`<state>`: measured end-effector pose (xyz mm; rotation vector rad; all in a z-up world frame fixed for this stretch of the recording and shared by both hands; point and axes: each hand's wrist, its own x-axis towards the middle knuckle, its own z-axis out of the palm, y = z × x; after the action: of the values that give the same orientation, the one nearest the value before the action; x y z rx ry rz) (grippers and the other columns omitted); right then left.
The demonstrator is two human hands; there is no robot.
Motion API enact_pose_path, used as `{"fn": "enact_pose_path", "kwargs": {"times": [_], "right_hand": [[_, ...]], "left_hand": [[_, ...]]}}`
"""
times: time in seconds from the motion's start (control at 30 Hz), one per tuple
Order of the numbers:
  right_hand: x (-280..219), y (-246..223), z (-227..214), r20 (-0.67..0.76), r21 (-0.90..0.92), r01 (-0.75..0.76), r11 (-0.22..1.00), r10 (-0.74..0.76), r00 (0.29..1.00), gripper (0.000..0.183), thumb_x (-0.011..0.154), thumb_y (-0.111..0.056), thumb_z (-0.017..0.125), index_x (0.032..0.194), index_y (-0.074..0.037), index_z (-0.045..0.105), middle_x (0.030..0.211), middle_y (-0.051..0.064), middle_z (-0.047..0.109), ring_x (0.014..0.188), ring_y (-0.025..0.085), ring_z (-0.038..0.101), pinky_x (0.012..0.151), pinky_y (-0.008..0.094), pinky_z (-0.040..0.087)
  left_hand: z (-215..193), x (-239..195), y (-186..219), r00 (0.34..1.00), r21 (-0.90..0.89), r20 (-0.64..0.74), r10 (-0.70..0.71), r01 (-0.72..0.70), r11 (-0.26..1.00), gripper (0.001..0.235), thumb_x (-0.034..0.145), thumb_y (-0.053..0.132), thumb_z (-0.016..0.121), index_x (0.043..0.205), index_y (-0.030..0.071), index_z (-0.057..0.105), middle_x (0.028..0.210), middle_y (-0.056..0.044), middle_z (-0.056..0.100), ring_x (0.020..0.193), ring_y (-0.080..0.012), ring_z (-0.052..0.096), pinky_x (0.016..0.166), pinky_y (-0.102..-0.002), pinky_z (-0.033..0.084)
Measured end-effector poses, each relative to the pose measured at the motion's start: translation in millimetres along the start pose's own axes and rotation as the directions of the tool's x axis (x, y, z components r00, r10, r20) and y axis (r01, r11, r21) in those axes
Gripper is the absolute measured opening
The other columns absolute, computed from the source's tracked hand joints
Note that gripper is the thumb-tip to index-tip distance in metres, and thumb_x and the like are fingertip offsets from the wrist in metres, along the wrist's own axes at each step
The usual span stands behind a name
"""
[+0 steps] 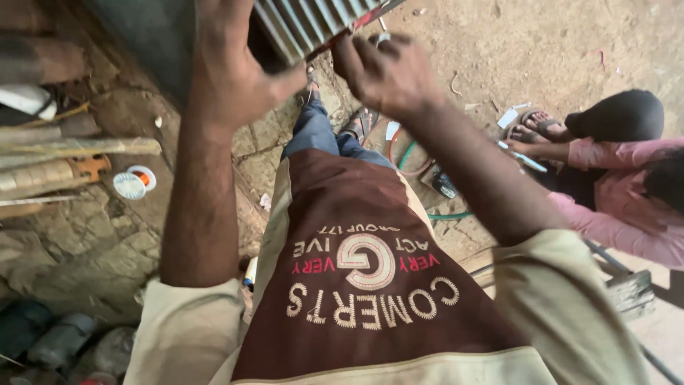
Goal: The person works on a cylindrical electrical motor stator, using shears to cut copper wire and metal rods to tap and adjust the windings. They repeatedly reposition the stator and manipulate the wire ends by hand.
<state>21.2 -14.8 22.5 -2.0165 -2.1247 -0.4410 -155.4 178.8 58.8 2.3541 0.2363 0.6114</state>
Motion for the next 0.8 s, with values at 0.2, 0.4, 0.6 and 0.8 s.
{"fn": "enact_pose_path", "kwargs": {"times": [0.2, 0.4, 0.6, 0.8], "right_hand": [[-20.3, -28.0, 2.1, -0.061, 0.711, -0.39, 0.585, 0.604, 0.795, 0.024, 0.104, -0.005, 0.078, 0.124, 0.002, 0.066, 0.07, 0.0, 0.071, 0.058, 0.007, 0.067, 0.049, 0.024, 0.051], [-34.7, -42.3, -3.0, -0.054, 0.71, -0.53, 0.464, 0.786, 0.615, 0.01, 0.101, 0.001, 0.074, 0.11, 0.001, 0.068, 0.085, 0.009, 0.065, 0.071, 0.014, 0.063, 0.064, 0.029, 0.048], [-68.6, -38.6, -12.6, 0.075, 0.679, -0.658, 0.326, 0.861, 0.503, 0.007, 0.1, 0.0, 0.074, 0.105, 0.001, 0.069, 0.082, 0.008, 0.063, 0.066, 0.013, 0.06, 0.063, 0.029, 0.047], [-150.4, -15.1, -27.8, 0.139, 0.636, -0.695, 0.336, 0.836, 0.531, 0.009, 0.101, -0.002, 0.073, 0.109, 0.001, 0.069, 0.089, 0.009, 0.066, 0.07, 0.015, 0.061, 0.065, 0.029, 0.046]], "left_hand": [[-13.9, -9.0, 27.5, 0.994, 0.106, 0.067, -0.085, 0.078, 0.991, 0.099, 0.081, 0.024, 0.095, 0.161, 0.021, 0.036, 0.159, -0.022, 0.019, 0.152, -0.0396, 0.028, 0.128, -0.051, 0.038], [-18.2, -18.0, 21.7, 0.996, -0.131, -0.018, -0.084, 0.081, 0.988, 0.093, 0.094, 0.014, 0.085, 0.168, 0.024, 0.031, 0.169, -0.009, 0.011, 0.158, -0.0287, 0.018, 0.136, -0.047, 0.029], [-15.0, -29.3, 25.7, 0.956, -0.331, -0.127, -0.265, 0.211, 0.92, 0.078, 0.09, -0.005, 0.061, 0.161, 0.013, 0.037, 0.167, -0.009, 0.028, 0.157, -0.0239, 0.029, 0.131, -0.042, 0.036], [19.5, -37.3, 38.4, 0.857, -0.413, -0.363, -0.366, 0.205, 0.888, 0.071, 0.088, -0.014, 0.052, 0.156, 0.005, 0.045, 0.153, -0.009, 0.045, 0.139, -0.0244, 0.05, 0.119, -0.039, 0.049]]}}
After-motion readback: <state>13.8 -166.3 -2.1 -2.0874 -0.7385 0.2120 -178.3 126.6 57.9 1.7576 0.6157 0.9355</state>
